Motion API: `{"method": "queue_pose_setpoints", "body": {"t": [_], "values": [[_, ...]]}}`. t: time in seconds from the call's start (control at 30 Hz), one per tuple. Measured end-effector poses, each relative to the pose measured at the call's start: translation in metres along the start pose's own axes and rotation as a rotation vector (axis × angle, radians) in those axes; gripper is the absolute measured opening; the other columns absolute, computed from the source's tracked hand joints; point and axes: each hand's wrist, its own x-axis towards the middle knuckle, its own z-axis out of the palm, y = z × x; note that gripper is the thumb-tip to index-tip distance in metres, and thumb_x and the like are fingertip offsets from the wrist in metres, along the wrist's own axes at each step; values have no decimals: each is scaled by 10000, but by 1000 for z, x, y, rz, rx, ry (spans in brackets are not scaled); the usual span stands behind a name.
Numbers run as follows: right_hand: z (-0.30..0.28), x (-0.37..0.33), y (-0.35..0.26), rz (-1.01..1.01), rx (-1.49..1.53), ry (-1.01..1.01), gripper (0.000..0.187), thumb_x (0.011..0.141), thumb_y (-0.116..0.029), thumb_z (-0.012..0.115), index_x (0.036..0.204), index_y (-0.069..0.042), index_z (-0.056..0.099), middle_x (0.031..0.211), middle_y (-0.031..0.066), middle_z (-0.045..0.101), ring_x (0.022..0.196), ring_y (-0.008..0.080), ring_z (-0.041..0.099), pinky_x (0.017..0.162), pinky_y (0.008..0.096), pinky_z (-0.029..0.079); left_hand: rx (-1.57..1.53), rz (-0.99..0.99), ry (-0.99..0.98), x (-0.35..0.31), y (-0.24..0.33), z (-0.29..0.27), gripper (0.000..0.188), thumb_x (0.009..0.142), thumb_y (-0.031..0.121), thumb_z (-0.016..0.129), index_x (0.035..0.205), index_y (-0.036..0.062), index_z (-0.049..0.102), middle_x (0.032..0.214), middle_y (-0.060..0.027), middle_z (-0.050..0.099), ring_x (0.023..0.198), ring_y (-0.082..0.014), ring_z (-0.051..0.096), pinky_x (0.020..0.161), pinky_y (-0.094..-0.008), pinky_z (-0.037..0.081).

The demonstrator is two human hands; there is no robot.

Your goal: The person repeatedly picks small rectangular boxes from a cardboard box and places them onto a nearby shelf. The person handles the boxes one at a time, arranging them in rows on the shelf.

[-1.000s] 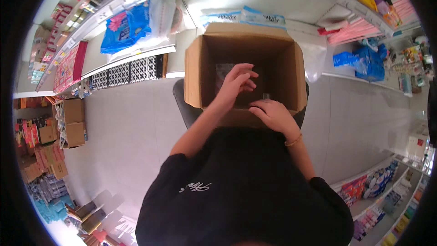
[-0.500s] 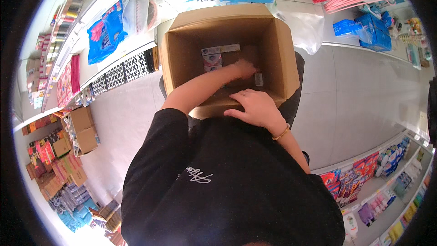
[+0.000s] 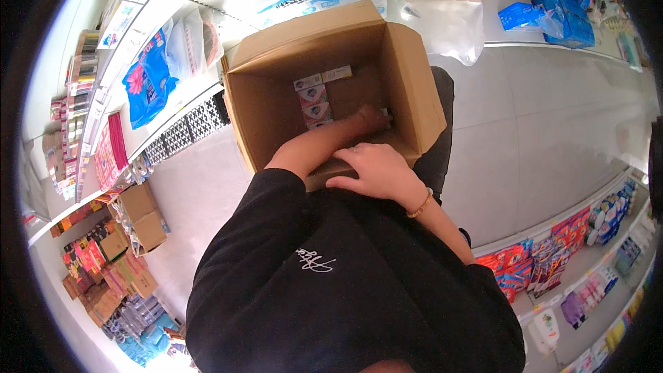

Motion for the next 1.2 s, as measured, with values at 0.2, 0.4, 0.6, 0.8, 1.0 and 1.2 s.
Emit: {"method": "queue_pose_setpoints", "body": {"t": [0.2, 0.4, 0.6, 0.8, 1.0, 1.2], "values": [[7, 1, 8, -82, 35, 159, 586, 906, -603, 614, 1045, -35, 657, 898, 203, 713, 856, 385, 698, 756, 482, 567, -383, -82, 87, -30, -4, -20, 523, 906, 146, 608, 1421, 194, 525, 1143, -196, 710, 1034, -394, 696, 861, -527, 560], [4, -2, -9, -42, 36, 54, 589, 902, -556, 653, 1224, -63, 656, 1015, 178, 718, 959, 358, 686, 845, 441, 548, -677, -44, 66, -5, -24, 47, 652, 787, 120, 711, 1414, 168, 540, 1189, -235, 682, 1095, -425, 658, 912, -535, 530], [9, 7, 3, -86, 141, 320, 506, 924, -414, 675, 1265, -44, 621, 1141, 183, 689, 1061, 362, 655, 902, 454, 545, -463, -74, -44, -113, -38, -113, 561, 804, 163, 721, 1351, 185, 600, 1232, -197, 682, 1088, -408, 665, 916, -524, 521], [1, 18, 4, -99, 238, 564, 713, 827, -155, 767, 1461, -84, 450, 1452, 202, 498, 1329, 393, 490, 1113, 442, 423, -446, -155, -60, -258, -42, -238, 473, 848, 62, 587, 1296, 205, 629, 1042, -189, 722, 1010, -382, 689, 827, -496, 542], [-2, 27, -9, 18, 136, 515, 1036, 747, -118, 833, 1592, -139, 234, 1621, 196, 260, 1429, 424, 367, 1172, 457, 368, -830, -244, 262, -361, -34, -247, 439, 869, 6, 556, 1282, 142, 619, 957, -157, 703, 874, -271, 685, 786, -399, 543], [-15, 30, -11, -189, 263, 432, 1025, 700, -89, 853, 1566, -82, 305, 1520, 158, 460, 1395, 313, 463, 1176, 400, 357, -1344, 57, 587, -400, -18, -199, 441, 848, -55, 557, 1283, 13, 587, 1250, -101, 606, 1074, -196, 611, 997, -350, 506]]}}
